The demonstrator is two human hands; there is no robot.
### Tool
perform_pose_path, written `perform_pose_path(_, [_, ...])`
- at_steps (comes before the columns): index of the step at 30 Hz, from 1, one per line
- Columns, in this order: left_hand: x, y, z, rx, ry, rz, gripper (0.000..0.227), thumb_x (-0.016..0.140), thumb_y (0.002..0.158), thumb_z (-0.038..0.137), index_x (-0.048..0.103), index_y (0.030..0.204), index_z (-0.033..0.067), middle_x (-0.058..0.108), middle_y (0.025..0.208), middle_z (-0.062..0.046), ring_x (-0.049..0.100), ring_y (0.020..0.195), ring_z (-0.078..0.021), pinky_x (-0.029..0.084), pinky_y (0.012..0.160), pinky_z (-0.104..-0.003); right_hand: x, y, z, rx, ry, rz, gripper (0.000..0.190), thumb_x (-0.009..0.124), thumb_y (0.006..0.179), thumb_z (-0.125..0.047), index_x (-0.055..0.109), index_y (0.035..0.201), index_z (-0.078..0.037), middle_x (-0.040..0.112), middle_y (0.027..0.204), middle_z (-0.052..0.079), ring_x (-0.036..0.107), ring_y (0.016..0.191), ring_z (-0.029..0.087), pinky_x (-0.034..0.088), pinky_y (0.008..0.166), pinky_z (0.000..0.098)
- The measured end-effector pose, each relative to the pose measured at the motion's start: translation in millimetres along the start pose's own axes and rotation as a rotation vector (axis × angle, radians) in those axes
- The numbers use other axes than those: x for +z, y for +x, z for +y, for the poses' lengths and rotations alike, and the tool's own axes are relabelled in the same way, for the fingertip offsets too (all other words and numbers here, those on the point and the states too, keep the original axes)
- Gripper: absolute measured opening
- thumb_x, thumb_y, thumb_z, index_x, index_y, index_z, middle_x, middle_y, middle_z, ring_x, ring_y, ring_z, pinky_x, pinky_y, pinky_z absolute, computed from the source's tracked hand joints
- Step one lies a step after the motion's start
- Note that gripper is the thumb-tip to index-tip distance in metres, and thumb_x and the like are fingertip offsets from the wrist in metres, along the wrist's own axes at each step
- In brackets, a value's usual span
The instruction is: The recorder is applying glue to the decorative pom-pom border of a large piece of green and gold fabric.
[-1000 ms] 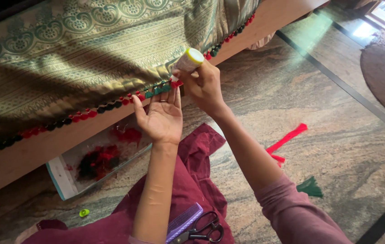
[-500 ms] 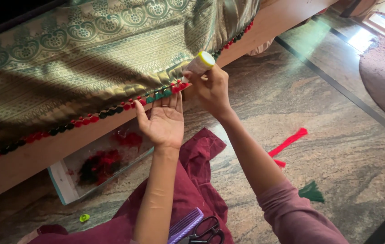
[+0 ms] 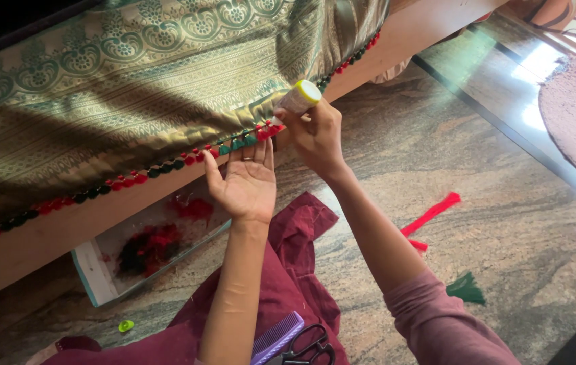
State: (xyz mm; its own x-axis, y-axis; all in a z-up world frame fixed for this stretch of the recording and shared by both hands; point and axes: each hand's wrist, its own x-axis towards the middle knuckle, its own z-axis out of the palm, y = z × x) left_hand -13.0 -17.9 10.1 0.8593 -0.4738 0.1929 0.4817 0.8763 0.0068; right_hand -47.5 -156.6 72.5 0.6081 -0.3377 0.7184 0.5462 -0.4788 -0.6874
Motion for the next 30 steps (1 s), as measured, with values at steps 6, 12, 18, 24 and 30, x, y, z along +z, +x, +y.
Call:
perform_pose_path(6, [3,31,-34,-0.006,0.013,0.013,0.07,0.059,0.096,0.061,0.062,0.126,-0.0022,0.07,0.126,-0.016,0.064,0.123,-0.0304,0.042,0.121,-0.043,-23,9,5,0.025,-0.13,0.082,0.015,0.078,0.1,-0.009,0.071,0.107,0.003,0.078,0.097,0.01,0.072,0.088,0.012,0.058,0.077,0.0285])
perform_pose_path(12, [-5,37,-57,-0.115,-0.065,-0.016,0.07,0.059,0.097,0.066,0.068,0.111,-0.0024,0.074,0.114,-0.015,0.065,0.119,-0.0302,0.042,0.12,-0.042,-35,18,11,0.046,0.084,0.041,0.016,0.073,0.101,-0.012,0.068,0.109,0.001,0.076,0.099,0.006,0.072,0.093,0.011,0.058,0.084,0.0271])
perform_pose_path(18, [3,27,-53,-0.092,0.026,0.015,0.071,0.056,0.096,0.066,0.069,0.111,-0.0022,0.074,0.113,-0.013,0.065,0.117,-0.0279,0.04,0.121,-0.041,-30,14,-3,-0.008,0.091,-0.073,0.013,0.072,0.102,-0.006,0.068,0.109,0.004,0.075,0.099,0.008,0.071,0.092,0.011,0.058,0.082,0.0281])
perform_pose_path(24, [4,25,-51,-0.074,0.028,0.047,0.069,0.053,0.096,0.065,0.071,0.11,-0.0011,0.074,0.114,-0.012,0.065,0.117,-0.026,0.04,0.119,-0.04,-27,14,-10,-0.001,0.02,-0.073,0.014,0.073,0.099,-0.006,0.069,0.107,0.004,0.076,0.095,0.007,0.074,0.089,0.01,0.06,0.078,0.0278])
perform_pose_path(30, [-9,27,-54,-0.066,0.049,0.018,0.067,0.054,0.099,0.064,0.072,0.108,-0.0001,0.074,0.114,-0.012,0.065,0.114,-0.0262,0.042,0.118,-0.039,-30,13,-4,-0.079,-0.138,-0.056,0.013,0.076,0.095,-0.006,0.071,0.106,0.001,0.076,0.095,0.009,0.076,0.088,0.014,0.06,0.078,0.0301])
